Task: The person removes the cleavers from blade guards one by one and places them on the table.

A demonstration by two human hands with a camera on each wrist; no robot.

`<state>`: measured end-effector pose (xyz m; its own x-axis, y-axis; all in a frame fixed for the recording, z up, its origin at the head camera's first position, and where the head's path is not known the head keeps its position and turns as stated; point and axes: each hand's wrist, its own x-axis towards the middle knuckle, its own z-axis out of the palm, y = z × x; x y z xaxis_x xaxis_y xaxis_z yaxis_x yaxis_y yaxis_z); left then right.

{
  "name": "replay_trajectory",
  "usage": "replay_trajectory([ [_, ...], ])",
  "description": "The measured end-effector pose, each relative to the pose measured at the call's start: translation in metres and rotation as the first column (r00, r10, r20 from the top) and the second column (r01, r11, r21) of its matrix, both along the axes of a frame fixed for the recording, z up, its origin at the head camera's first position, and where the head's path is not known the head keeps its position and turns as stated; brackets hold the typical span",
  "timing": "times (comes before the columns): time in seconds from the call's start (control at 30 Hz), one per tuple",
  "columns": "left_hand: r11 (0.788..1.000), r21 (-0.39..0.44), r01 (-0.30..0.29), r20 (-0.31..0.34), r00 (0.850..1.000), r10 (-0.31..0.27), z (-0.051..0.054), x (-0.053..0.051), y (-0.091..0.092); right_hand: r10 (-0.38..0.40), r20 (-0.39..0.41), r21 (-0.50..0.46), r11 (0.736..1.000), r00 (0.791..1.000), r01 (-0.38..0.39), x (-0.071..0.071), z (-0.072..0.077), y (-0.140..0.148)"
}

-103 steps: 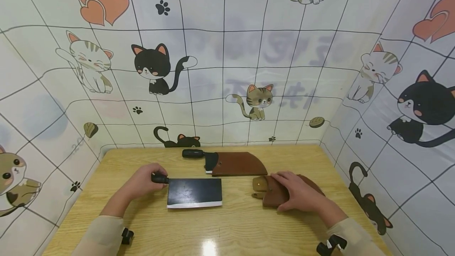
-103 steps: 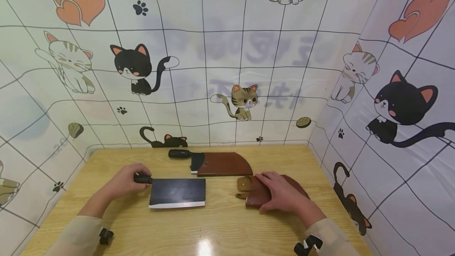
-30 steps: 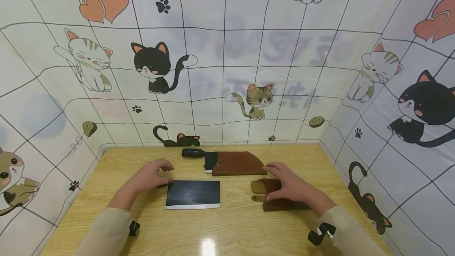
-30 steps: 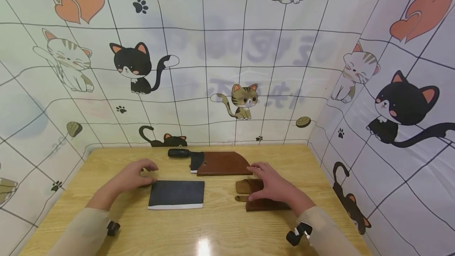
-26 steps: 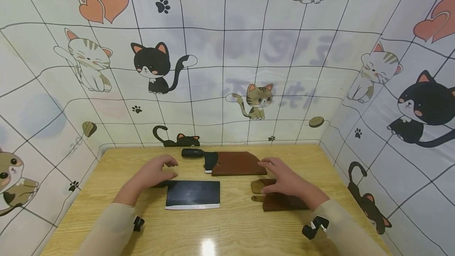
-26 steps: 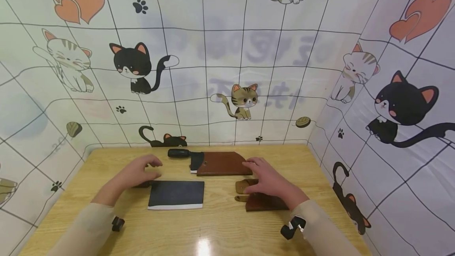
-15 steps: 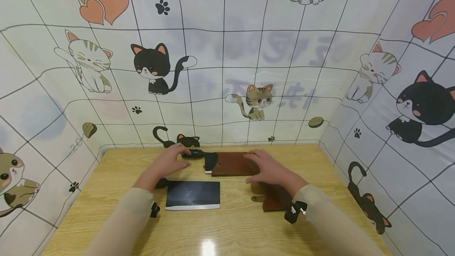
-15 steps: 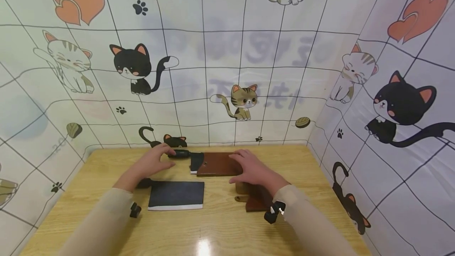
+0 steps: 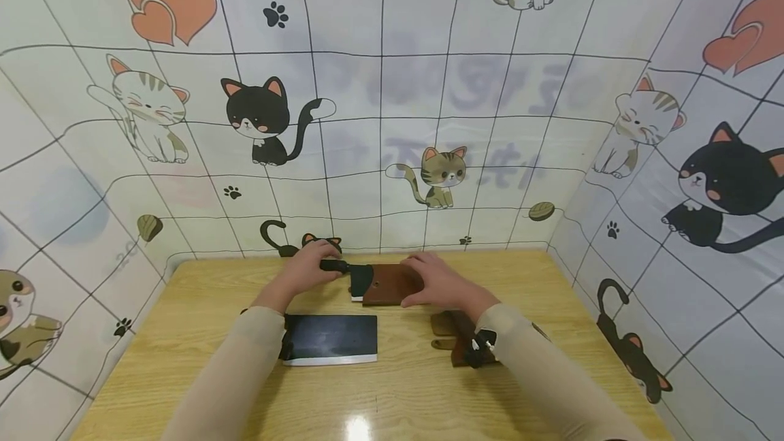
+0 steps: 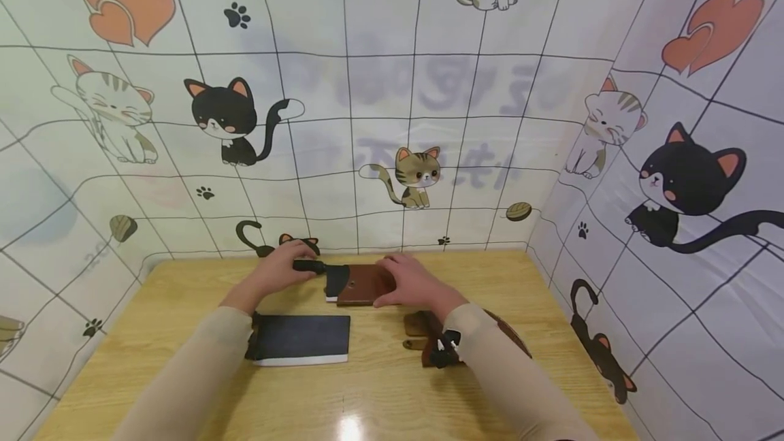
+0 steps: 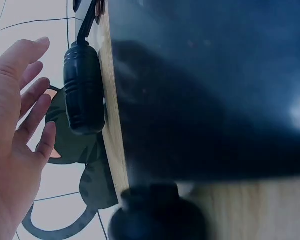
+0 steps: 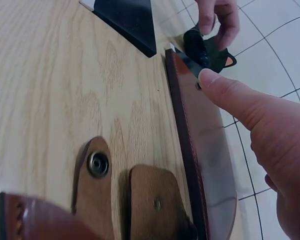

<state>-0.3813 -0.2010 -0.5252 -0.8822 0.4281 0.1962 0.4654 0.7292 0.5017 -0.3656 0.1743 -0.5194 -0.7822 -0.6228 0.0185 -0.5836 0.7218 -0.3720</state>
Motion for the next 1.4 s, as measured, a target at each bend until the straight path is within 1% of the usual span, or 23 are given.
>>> replay_trajectory([
  [0.17,0.999,-0.041,0.014,0.03,0.999,-0.013,0.006,-0.002,0.009,0.019,0.013,0.015,1.0,1.0,-0.02,-0.006,-0.004,-0.018],
  [0.23,0.998,-0.065,0.019,0.032,0.999,-0.017,0.006,-0.003,0.012,0.031,0.013,0.022,0.999,0.999,-0.031,-0.009,-0.005,-0.024],
  [0.37,0.996,-0.09,0.013,0.042,0.999,-0.01,0.002,-0.008,0.015,0.037,0.005,0.032,0.999,0.999,-0.037,-0.013,-0.009,-0.034],
  [0.57,0.998,-0.065,0.007,0.053,0.999,-0.004,-0.004,-0.012,0.014,0.025,0.01,0.049,0.998,1.0,-0.025,-0.018,-0.017,-0.042],
  [0.73,0.997,-0.072,-0.002,0.062,0.998,0.007,-0.01,-0.016,0.014,0.025,0.012,0.051,0.998,1.0,-0.025,-0.02,-0.023,-0.047],
  [0.93,0.997,-0.07,-0.017,0.098,0.995,0.024,-0.014,-0.018,0.016,0.019,0.016,0.093,0.995,1.0,-0.021,-0.019,-0.029,-0.053],
  [1.03,0.998,-0.053,-0.023,0.123,0.992,0.029,-0.017,-0.019,0.017,0.014,0.013,0.088,0.996,1.0,-0.015,-0.018,-0.03,-0.055],
  [1.13,0.999,-0.047,-0.022,0.134,0.991,0.028,-0.019,-0.02,0.017,0.012,0.014,0.074,0.997,1.0,-0.013,-0.017,-0.03,-0.056],
  [1.3,0.999,-0.011,-0.039,0.179,0.983,0.041,-0.022,-0.022,0.017,0.002,-0.016,0.059,0.998,1.0,-0.001,-0.018,-0.036,-0.056],
  [1.4,0.999,-0.005,-0.051,0.191,0.98,0.051,-0.022,-0.023,0.018,-0.003,-0.045,0.067,0.998,0.999,0.006,-0.021,-0.041,-0.057],
])
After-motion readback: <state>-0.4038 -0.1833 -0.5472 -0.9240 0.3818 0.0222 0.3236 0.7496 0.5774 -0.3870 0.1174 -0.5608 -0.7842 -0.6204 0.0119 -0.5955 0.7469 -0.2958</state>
